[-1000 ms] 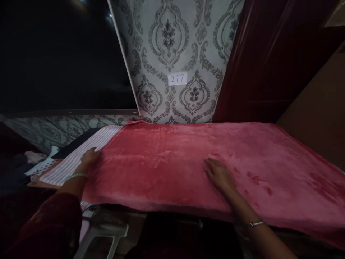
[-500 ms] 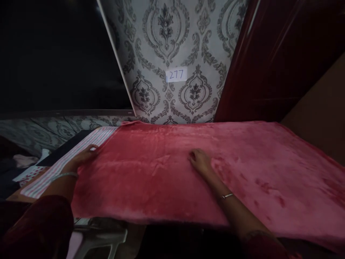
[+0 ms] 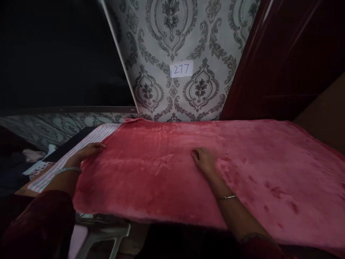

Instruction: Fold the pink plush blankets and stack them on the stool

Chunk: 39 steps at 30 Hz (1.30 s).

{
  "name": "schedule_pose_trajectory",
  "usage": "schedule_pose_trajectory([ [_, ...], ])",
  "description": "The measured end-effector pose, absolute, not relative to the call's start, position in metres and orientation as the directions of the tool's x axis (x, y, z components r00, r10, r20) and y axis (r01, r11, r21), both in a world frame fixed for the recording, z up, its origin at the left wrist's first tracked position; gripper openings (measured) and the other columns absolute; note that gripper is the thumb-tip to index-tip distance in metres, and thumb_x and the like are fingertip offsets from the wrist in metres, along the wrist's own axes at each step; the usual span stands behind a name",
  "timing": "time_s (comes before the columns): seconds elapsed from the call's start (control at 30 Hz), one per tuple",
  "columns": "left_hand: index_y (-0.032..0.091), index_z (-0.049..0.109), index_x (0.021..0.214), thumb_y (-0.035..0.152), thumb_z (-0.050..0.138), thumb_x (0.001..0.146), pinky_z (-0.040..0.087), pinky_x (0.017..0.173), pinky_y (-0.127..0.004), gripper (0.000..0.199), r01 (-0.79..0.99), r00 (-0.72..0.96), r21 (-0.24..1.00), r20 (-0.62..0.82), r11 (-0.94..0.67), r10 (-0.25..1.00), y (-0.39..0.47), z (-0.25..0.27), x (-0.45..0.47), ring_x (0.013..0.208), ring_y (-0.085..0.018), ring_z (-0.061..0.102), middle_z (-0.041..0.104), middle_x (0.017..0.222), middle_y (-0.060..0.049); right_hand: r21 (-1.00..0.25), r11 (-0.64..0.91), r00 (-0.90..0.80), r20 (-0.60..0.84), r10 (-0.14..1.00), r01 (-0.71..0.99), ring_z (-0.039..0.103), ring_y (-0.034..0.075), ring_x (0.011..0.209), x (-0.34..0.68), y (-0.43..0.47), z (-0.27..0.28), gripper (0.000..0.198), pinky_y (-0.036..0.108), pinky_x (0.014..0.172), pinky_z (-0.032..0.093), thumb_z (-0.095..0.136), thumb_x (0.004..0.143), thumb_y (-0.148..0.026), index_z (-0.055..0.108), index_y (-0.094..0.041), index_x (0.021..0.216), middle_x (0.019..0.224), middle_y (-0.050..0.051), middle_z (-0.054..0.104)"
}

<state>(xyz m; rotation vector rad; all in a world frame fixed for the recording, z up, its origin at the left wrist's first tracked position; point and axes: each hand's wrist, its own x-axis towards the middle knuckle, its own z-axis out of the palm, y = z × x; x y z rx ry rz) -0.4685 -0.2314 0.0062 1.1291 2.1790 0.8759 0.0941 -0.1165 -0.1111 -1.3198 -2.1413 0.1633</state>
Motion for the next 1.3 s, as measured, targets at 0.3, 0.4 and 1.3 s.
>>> schedule_pose_trajectory([
  [0.3,0.018,0.074,0.082,0.023,0.061,0.052,0.054,0.067,-0.029,0.033,0.588,-0.449,0.728,-0.07,0.353,0.891,-0.242,0.027,-0.467,0.07,-0.018,0.062,0.071,0.081,-0.002,-0.412,0.563,-0.34,0.498,0.798,0.716,0.066,0.03,0.097,0.1,-0.113,-0.123,0.034,0.044,0.086,0.052,0.055,0.083,-0.03,0.074,-0.02,0.11,0.106,0.012,0.074],
  [0.4,0.018,0.075,0.083,0.021,0.059,0.053,0.055,0.076,-0.031,0.035,0.679,-0.43,0.647,-0.031,0.346,0.902,-0.24,0.032,-0.466,0.08,-0.022,0.066,0.072,0.085,-0.004,-0.413,0.566,-0.348,0.492,0.798,0.714,0.066,0.03,0.096,0.1,-0.113,-0.123,0.036,0.045,0.086,0.052,0.054,0.085,-0.033,0.074,-0.018,0.111,0.103,0.013,0.073],
  [1.3,0.017,0.059,0.08,0.021,0.05,0.073,0.048,0.087,-0.028,0.012,0.722,-0.602,0.638,0.391,0.267,0.696,-0.269,0.072,-0.448,0.078,-0.016,0.053,0.056,0.075,0.002,-0.33,0.636,-0.453,0.485,0.748,0.697,0.053,0.034,0.12,0.096,-0.125,-0.11,0.05,0.048,0.099,0.043,0.071,0.084,-0.046,0.069,-0.02,0.127,0.129,0.015,0.063],
])
